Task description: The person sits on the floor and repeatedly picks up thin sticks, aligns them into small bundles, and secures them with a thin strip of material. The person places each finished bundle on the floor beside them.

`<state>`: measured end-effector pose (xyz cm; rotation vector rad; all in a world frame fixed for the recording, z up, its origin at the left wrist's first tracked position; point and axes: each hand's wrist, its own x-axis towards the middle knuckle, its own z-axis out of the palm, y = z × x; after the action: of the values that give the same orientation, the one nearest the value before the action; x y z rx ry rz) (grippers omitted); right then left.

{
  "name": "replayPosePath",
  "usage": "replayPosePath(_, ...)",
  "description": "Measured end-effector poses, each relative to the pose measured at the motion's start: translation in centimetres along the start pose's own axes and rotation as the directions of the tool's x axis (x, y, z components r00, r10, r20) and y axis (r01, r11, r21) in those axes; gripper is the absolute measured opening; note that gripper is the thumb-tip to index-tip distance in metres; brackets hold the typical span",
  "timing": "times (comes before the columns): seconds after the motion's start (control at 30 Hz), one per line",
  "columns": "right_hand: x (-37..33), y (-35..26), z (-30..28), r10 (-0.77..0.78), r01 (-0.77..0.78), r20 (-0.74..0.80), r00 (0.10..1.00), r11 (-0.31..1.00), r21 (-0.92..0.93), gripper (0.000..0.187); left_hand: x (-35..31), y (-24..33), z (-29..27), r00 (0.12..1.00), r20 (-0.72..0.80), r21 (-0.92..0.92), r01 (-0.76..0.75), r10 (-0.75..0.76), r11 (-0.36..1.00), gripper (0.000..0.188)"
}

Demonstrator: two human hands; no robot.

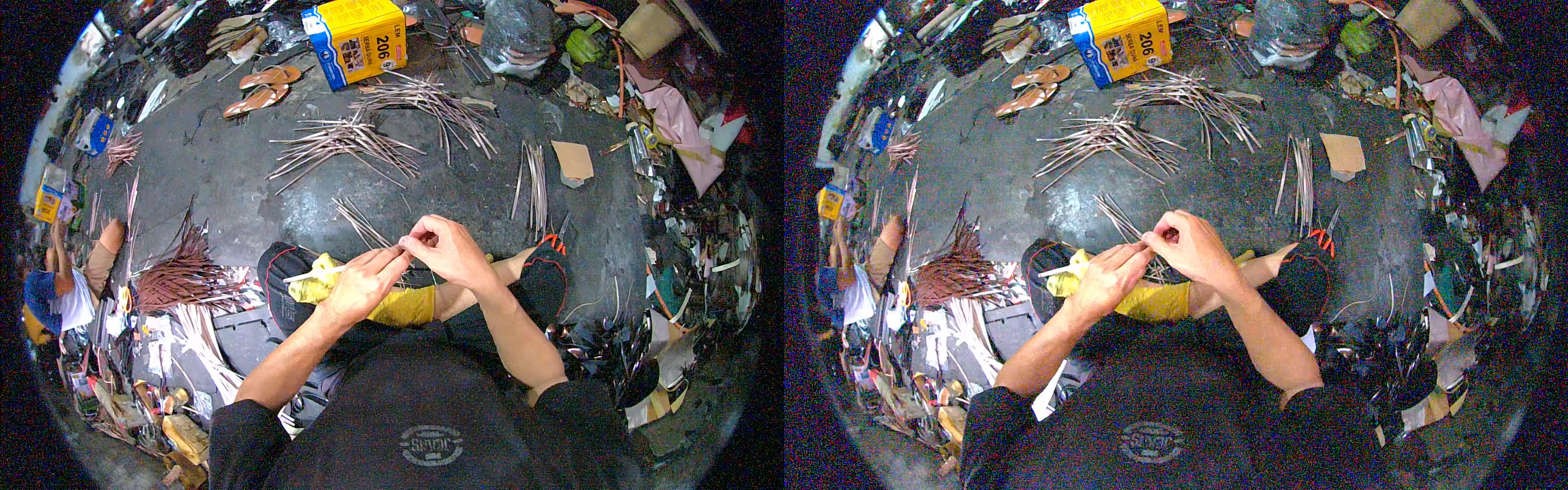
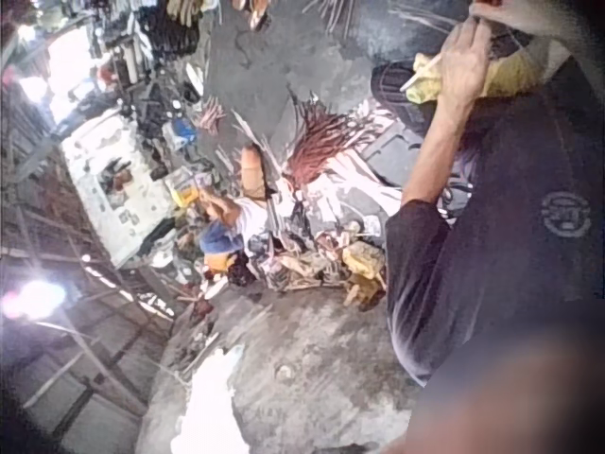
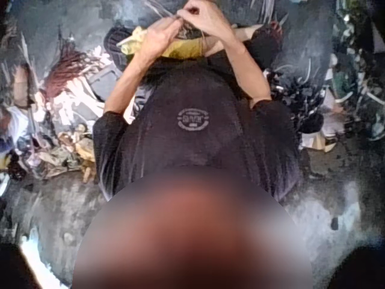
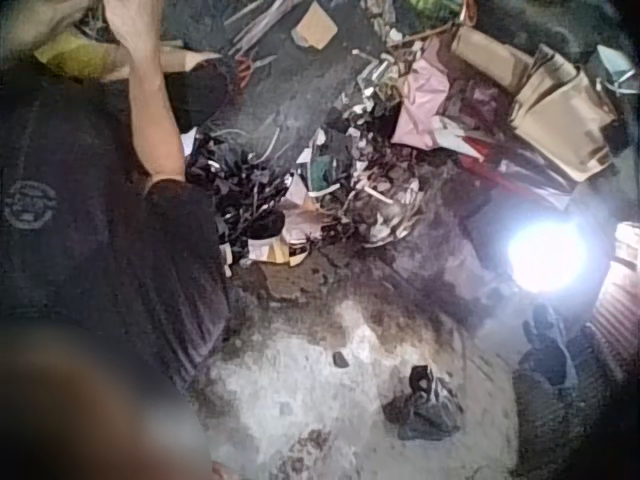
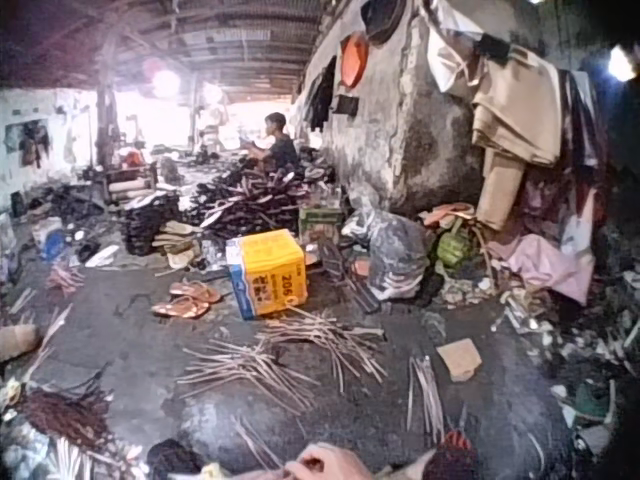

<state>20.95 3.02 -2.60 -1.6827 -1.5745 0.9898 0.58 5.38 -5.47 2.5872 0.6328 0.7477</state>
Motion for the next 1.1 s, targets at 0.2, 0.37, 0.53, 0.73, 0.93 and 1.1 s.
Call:
replayPosePath(0.2, 0.2, 1.0, 0.8, 0.116, -0.125, 0.082, 0.990, 0.985, 0.119, 0.021, 0.1, 0.3, 0.6, 0.992, -0.054, -0.140, 0.103, -0.111, 0.985, 0.031)
replayPosePath(0.37, 0.0, 2.9, 2.2, 0.058, -0.047, -0.041, 0.997, 0.970, 0.237, 0.021, -0.1, 0.3, 1.1, 0.991, -0.069, -0.174, 0.097, -0.110, 0.980, 0.034)
replayPosePath(0.53, -0.5, 3.7, 3.0, 0.071, -0.057, -0.035, 0.997, 0.949, 0.310, 0.020, -0.4, -0.2, 0.8, 0.997, -0.052, -0.176, 0.050, -0.060, 0.983, 0.036)
replayPosePath(0.73, -0.7, 3.6, 2.1, 0.022, -0.045, 0.073, 0.997, 0.941, 0.336, 0.023, -0.3, 0.5, 0.7, 0.985, 0.012, -0.281, 0.169, -0.173, 0.945, 0.029)
replayPosePath(0.93, 0.1, 4.0, 1.2, 0.136, -0.196, 0.177, 0.975, 0.902, 0.385, 0.023, 0.1, 0.2, 1.0, 0.920, 0.184, -0.695, 0.371, -0.348, 0.616, 0.027)
replayPosePath(1.1, 0.9, 4.6, 2.4, 0.146, -0.167, 0.082, 0.986, 0.845, 0.508, 0.023, -0.4, -1.1, 0.7, 0.870, 0.388, -0.860, 0.460, -0.305, 0.219, 0.026)
